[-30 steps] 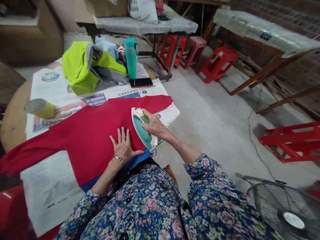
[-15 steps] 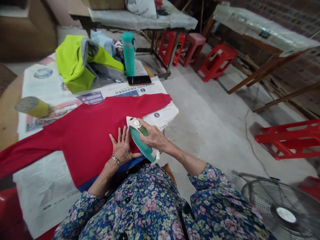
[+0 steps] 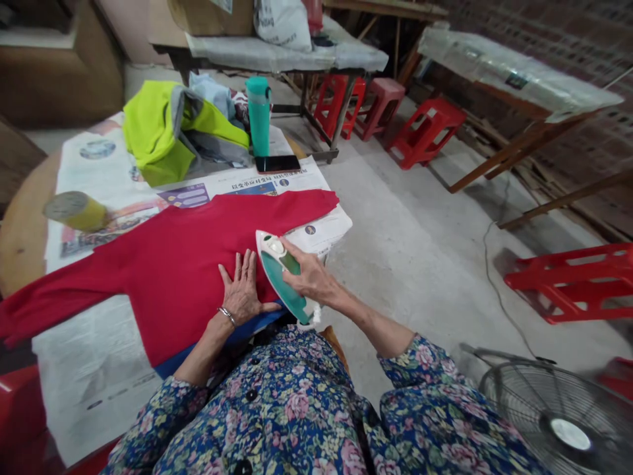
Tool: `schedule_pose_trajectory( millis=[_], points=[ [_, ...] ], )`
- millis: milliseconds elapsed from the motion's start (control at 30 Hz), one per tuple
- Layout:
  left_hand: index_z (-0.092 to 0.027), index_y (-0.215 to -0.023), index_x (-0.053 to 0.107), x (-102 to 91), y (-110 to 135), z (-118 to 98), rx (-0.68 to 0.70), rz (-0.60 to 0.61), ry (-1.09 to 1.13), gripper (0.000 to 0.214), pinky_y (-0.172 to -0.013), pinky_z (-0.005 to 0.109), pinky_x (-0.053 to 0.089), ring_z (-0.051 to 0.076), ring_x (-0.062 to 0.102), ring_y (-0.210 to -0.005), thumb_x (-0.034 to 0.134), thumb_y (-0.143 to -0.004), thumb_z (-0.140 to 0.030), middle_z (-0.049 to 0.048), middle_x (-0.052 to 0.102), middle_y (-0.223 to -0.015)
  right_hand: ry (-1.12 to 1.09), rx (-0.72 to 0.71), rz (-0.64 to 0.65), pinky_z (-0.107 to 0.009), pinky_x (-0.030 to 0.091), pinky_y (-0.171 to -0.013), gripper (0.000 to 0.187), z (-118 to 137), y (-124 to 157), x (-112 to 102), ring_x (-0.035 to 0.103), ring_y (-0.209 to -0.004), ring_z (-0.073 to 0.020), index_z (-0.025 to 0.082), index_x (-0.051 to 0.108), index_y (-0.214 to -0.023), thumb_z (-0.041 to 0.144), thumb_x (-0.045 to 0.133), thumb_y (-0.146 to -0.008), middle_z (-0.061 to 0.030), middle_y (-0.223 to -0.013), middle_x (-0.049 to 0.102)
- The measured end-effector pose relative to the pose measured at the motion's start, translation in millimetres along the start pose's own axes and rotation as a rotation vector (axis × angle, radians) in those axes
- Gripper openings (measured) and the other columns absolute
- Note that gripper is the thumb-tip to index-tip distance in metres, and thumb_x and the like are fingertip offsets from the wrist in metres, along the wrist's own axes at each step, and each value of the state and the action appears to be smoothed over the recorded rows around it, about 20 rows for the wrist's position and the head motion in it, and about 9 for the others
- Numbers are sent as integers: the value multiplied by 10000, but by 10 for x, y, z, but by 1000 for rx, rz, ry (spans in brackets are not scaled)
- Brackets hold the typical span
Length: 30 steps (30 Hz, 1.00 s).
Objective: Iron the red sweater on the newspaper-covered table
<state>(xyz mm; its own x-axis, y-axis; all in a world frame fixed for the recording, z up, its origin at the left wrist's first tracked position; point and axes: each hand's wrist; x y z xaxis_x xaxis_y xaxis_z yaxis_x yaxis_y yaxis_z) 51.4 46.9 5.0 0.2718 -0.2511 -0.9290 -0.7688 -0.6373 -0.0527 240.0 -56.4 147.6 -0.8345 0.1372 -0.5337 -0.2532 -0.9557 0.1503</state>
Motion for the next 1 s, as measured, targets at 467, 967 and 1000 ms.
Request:
schedule_pose_trajectory(
  millis=[467, 967, 1000],
  points=[
    [-64, -1783, 211, 46, 0, 12, -1, 14, -70, 1313, -1292, 864, 53, 545, 170, -1708, 661, -830, -848, 332, 251, -1818, 103, -15, -122, -272, 540, -503, 669, 275, -1077, -183, 597, -470, -162, 174, 657, -1482, 99, 603, -819, 29, -667, 639],
    [-135, -1759, 351, -27, 20, -64, -20, 114, -45, 1351, -1288, 888, 99, 543, 164, -1710, 791, -711, -865, 264, 248, -1837, 25, -103, 171, -322, 613, -626, 875, 120, -1173, -192, 652, -603, -156, 195, 585, -1632, 177, 659, -761, -55, -1048, 797],
    [-126, -1757, 353, -27, 20, -64, -17, 116, -51, 1357, -1286, 889, 100, 545, 163, -1710, 793, -708, -868, 269, 250, -1835, 25, -117, 163, -317, 609, -618, 849, 156, -1273, -168, 645, -591, -151, 194, 605, -1609, 175, 653, -762, -52, -1046, 793]
  ],
)
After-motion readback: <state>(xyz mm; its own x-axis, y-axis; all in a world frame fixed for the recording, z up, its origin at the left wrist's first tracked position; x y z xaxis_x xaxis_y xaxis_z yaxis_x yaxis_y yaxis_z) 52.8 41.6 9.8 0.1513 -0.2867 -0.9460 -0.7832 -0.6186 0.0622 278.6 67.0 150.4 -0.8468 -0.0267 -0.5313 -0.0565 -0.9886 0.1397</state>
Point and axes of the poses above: each hand's wrist, its own y-axis away from the middle knuckle, its own x-axis out of the palm, z = x × y
